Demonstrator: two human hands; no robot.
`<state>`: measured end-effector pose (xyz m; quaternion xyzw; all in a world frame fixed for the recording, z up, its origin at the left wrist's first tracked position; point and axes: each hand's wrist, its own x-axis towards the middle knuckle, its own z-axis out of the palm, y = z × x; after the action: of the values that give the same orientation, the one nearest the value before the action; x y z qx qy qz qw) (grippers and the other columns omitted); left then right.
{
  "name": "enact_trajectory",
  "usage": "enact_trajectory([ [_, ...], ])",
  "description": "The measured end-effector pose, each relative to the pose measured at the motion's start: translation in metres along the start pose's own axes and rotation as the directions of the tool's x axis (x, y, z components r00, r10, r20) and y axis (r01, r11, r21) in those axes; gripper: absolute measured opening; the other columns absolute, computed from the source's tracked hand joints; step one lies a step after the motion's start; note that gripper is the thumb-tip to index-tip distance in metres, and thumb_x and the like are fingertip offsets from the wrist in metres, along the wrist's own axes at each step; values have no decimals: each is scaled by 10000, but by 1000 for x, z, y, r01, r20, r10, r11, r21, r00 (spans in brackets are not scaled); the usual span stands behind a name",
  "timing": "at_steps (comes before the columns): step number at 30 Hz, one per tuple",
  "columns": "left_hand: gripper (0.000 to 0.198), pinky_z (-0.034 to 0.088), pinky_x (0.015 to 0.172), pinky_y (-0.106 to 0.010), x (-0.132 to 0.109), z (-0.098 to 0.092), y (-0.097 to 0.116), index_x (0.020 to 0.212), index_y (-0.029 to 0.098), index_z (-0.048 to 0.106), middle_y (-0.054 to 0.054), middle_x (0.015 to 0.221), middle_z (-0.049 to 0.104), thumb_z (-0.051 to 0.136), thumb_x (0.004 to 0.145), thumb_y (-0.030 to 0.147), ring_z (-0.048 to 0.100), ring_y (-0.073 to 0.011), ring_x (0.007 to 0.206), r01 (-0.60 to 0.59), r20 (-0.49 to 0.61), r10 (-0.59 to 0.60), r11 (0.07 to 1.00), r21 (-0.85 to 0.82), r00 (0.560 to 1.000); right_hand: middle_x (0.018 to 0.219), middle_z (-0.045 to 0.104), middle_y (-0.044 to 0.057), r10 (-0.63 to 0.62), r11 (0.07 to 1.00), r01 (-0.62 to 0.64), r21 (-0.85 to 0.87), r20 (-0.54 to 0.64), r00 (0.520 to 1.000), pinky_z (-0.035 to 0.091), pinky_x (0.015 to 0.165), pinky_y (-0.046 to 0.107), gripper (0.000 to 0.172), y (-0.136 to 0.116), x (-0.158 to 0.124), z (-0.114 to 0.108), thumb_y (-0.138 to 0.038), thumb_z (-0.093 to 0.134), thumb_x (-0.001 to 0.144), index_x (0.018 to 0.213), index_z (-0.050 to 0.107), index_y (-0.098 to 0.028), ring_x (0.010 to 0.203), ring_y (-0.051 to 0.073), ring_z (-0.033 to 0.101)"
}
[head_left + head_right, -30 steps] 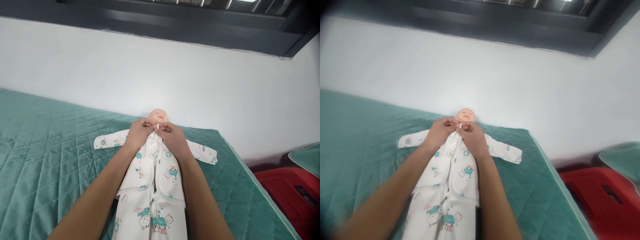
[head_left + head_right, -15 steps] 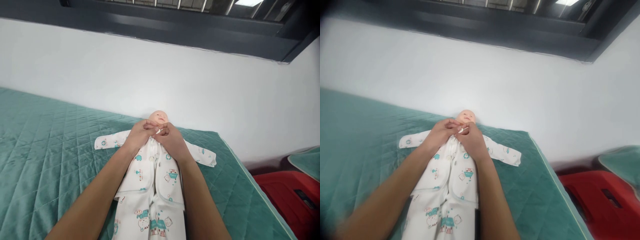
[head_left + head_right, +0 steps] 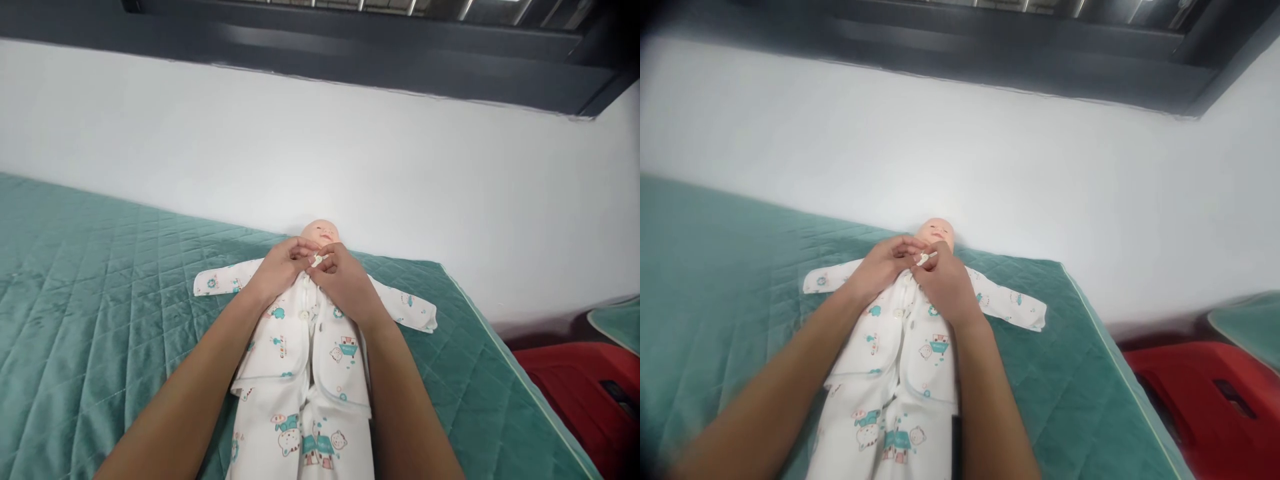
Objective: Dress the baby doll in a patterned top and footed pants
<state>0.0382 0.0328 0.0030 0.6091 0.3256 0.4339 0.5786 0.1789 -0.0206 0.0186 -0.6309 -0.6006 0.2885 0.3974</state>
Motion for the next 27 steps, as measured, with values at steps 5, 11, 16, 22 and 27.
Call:
enact_trajectory([
  [5, 230, 486, 832, -305, 1, -4, -5, 1030, 181, 663, -53, 972, 698, 626, 810, 240, 637, -161, 879, -67, 26, 65, 991, 119, 998, 693, 634, -35, 58, 989, -51, 138, -51, 997, 385, 605, 276, 170, 8, 5, -4, -336, 568, 788, 910, 630, -236, 609, 137, 527],
  [11, 244, 478, 820, -304, 0, -4, 1, 1031, 216, 713, -33, 953, 665, 585, 825, 201, 602, -161, 838, -93, -5, 104, 909, 406, 995, 664, 631, -29, 64, 991, -39, 128, -198, 978, 403, 667, 285, 137, 10, 9, 1, -281, 526, 783, 833, 639, -223, 659, 154, 558],
  [16, 451, 425, 1000, -341, 1, -5, 0, 1222, 316, 682, -57, 1109, 586, 455, 884, 124, 552, -201, 1110, -233, 158, 173, 797, 557, 972, 682, 633, -19, 49, 996, -33, 79, -220, 974, 389, 637, 292, 143, 12, 10, 6, -337, 507, 818, 811, 597, -226, 631, 158, 539],
  [22, 392, 439, 992, -355, 3, -5, -5, 1187, 308, 698, -64, 1111, 563, 458, 912, 166, 552, -217, 1114, -231, 153, 173, 751, 619, 973, 974, 636, 49, 26, 999, -36, -26, -306, 952, 430, 785, 330, 212, 17, 11, 8, -334, 593, 732, 910, 591, -218, 870, 203, 556],
  [27, 339, 438, 1004, -359, 4, -3, -8, 1140, 272, 704, -63, 1143, 580, 466, 920, 172, 563, -212, 1117, -205, 110, 174, 785, 584, 979, 1092, 584, 67, 120, 991, -130, -25, -247, 961, 413, 877, 366, 339, 16, 11, 8, -327, 603, 707, 1024, 614, -210, 986, 227, 539],
])
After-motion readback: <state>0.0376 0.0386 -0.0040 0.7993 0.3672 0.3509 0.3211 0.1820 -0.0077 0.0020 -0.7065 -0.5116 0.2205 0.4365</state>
